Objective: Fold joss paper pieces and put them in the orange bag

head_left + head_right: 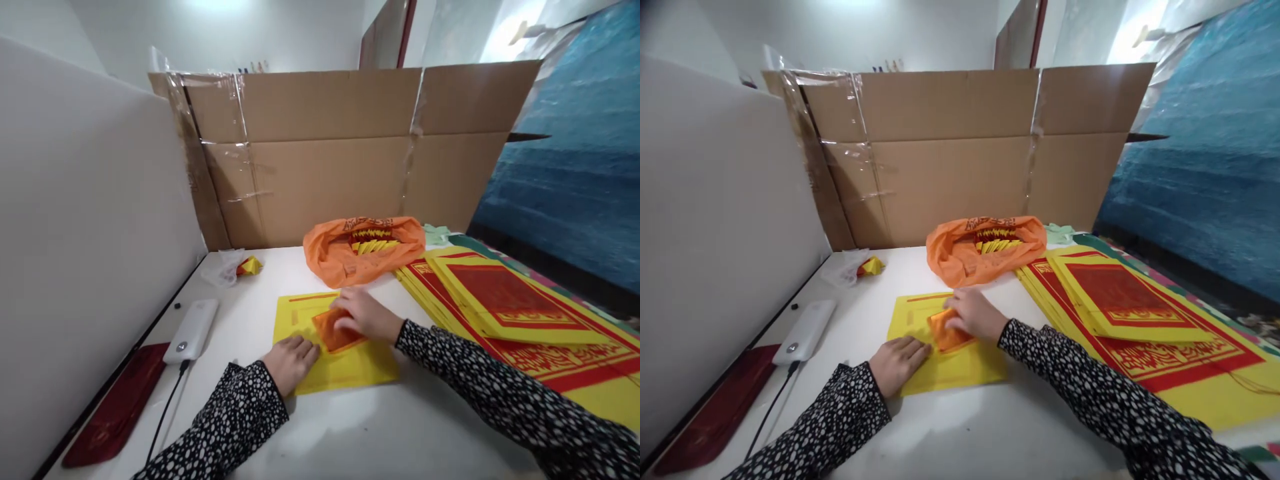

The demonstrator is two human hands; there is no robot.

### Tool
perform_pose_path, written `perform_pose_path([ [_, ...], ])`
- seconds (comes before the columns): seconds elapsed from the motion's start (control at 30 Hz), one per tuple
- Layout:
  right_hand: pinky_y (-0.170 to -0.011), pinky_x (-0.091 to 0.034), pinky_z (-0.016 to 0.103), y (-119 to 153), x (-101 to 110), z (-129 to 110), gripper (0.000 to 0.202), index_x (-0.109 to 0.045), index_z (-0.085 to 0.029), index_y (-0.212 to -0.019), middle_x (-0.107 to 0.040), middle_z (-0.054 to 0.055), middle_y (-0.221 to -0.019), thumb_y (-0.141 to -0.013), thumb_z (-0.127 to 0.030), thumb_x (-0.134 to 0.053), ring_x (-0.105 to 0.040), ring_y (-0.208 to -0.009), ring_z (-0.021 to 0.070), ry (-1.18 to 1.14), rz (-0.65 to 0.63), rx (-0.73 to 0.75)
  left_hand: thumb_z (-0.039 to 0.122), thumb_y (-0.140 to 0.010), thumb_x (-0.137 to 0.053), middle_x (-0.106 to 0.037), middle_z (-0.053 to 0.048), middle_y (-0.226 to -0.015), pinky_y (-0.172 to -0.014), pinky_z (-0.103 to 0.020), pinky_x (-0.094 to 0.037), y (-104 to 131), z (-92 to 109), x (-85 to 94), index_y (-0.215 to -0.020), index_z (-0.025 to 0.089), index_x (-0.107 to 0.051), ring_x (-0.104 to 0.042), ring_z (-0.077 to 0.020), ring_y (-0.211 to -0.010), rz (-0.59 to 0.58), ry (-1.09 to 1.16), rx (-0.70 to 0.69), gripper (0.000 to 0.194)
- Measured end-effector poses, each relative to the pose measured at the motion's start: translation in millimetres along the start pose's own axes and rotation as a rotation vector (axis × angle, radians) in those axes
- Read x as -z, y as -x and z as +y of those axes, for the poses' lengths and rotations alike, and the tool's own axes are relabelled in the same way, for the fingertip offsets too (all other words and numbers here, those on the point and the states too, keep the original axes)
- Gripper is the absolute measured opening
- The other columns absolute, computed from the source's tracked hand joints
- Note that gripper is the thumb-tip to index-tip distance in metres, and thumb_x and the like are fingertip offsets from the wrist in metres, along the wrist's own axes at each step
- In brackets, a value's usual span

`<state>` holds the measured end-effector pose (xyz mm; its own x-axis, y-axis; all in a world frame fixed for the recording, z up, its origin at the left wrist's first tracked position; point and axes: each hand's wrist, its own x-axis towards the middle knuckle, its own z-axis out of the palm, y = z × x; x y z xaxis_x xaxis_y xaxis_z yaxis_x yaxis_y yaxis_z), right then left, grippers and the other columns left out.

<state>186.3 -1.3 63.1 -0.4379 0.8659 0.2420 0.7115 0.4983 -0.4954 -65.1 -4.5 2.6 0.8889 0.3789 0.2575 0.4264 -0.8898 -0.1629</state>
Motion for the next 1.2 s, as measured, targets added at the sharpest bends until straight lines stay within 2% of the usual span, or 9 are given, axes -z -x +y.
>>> perform_pose_path([
  [0.13, -0.076, -0.045, 0.028, 23, -41, -28, 0.036, -0.060, -0.019, -0.102, -0.058, 0.003, -0.095, -0.077, -0.041, -0.076, -0.056, -0.085, 0.0181, -0.159, 0.005, 0.044, 0.018, -0.093, -0.051, -0.066, -0.004, -0.082, -0.072, -0.031, -0.052, -8, 2, 8.2, -0.100, 0.019, -0.061, -0.061, -0.0194, -0.079, 0.012, 0.277, 0.179, 0.012],
  [0.23, -0.064, -0.040, 0.026, 26, -65, -33, 0.020, -0.058, -0.020, -0.086, -0.054, -0.001, -0.080, -0.083, -0.034, -0.071, -0.052, -0.072, 0.0153, -0.174, 0.097, -0.076, 0.015, -0.082, -0.062, -0.068, -0.004, -0.091, -0.079, -0.030, -0.052, -8, -14, 7.9, -0.099, 0.020, -0.062, -0.063, -0.0188, -0.087, 0.056, 0.639, 0.333, 0.018],
  [0.33, -0.059, -0.034, 0.025, 21, -76, -28, 0.026, -0.048, -0.020, -0.066, -0.048, -0.004, -0.068, -0.087, -0.025, -0.064, -0.046, -0.064, 0.0137, -0.192, 0.167, -0.158, 0.011, -0.075, -0.062, -0.069, -0.004, -0.095, -0.081, -0.031, -0.054, -5, -33, 3.3, -0.106, 0.019, -0.060, -0.066, -0.0183, -0.087, 0.105, 0.913, 0.525, 0.032],
  [0.43, -0.058, -0.035, 0.025, 18, -78, -22, 0.016, -0.050, -0.020, -0.074, -0.048, -0.004, -0.066, -0.086, -0.021, -0.060, -0.048, -0.062, 0.0139, -0.299, 0.216, -0.255, 0.012, -0.076, -0.058, -0.069, -0.003, -0.091, -0.083, -0.033, -0.055, -4, -43, -1.7, -0.113, 0.019, -0.057, -0.068, -0.0171, -0.086, 0.203, 1.022, 0.646, 0.038],
  [0.5, -0.060, -0.039, 0.026, 17, -77, -21, 0.009, -0.052, -0.021, -0.093, -0.051, -0.004, -0.070, -0.086, -0.018, -0.057, -0.053, -0.064, 0.0152, -0.333, 0.246, -0.309, 0.012, -0.078, -0.056, -0.068, -0.002, -0.088, -0.081, -0.033, -0.057, -5, -43, -3.6, -0.112, 0.019, -0.056, -0.068, -0.0160, -0.082, 0.276, 0.976, 0.661, 0.035],
  [0.6, -0.065, -0.042, 0.028, 19, -76, -22, 0.023, -0.048, -0.021, -0.111, -0.057, -0.001, -0.077, -0.089, -0.015, -0.049, -0.058, -0.070, 0.0180, -0.241, 0.247, -0.309, 0.011, -0.084, -0.051, -0.067, -0.004, -0.090, -0.076, -0.034, -0.057, -8, -36, -2.5, -0.103, 0.019, -0.059, -0.066, -0.0165, -0.080, 0.321, 0.721, 0.577, 0.022],
  [0.7, -0.073, -0.045, 0.031, 20, -76, -24, 0.020, -0.051, -0.022, -0.108, -0.063, 0.004, -0.092, -0.092, -0.012, -0.045, -0.061, -0.082, 0.0199, -0.139, 0.197, -0.221, 0.009, -0.090, -0.046, -0.067, -0.008, -0.098, -0.086, -0.039, -0.055, -9, -20, 1.4, -0.095, 0.018, -0.064, -0.063, -0.0209, -0.095, 0.259, 0.411, 0.360, 0.020],
  [0.83, -0.080, -0.046, 0.033, 20, -76, -24, 0.019, -0.056, -0.021, -0.103, -0.064, 0.006, -0.099, -0.093, -0.010, -0.045, -0.061, -0.090, 0.0206, -0.048, 0.172, -0.176, 0.009, -0.092, -0.046, -0.066, -0.012, -0.116, -0.097, -0.044, -0.050, -7, 2, 0.6, -0.114, 0.015, -0.062, -0.058, -0.0243, -0.113, 0.137, 0.235, 0.170, 0.028],
  [1.2, -0.078, -0.045, 0.031, 19, -70, -23, 0.016, -0.060, -0.020, -0.098, -0.062, 0.005, -0.095, -0.096, -0.013, -0.045, -0.060, -0.087, 0.0192, -0.052, 0.143, -0.189, 0.013, -0.094, -0.043, -0.064, -0.014, -0.126, -0.104, -0.052, -0.042, -4, 12, -9.9, -0.126, 0.013, -0.058, -0.054, -0.0282, -0.122, 0.080, 0.165, 0.175, 0.036],
])
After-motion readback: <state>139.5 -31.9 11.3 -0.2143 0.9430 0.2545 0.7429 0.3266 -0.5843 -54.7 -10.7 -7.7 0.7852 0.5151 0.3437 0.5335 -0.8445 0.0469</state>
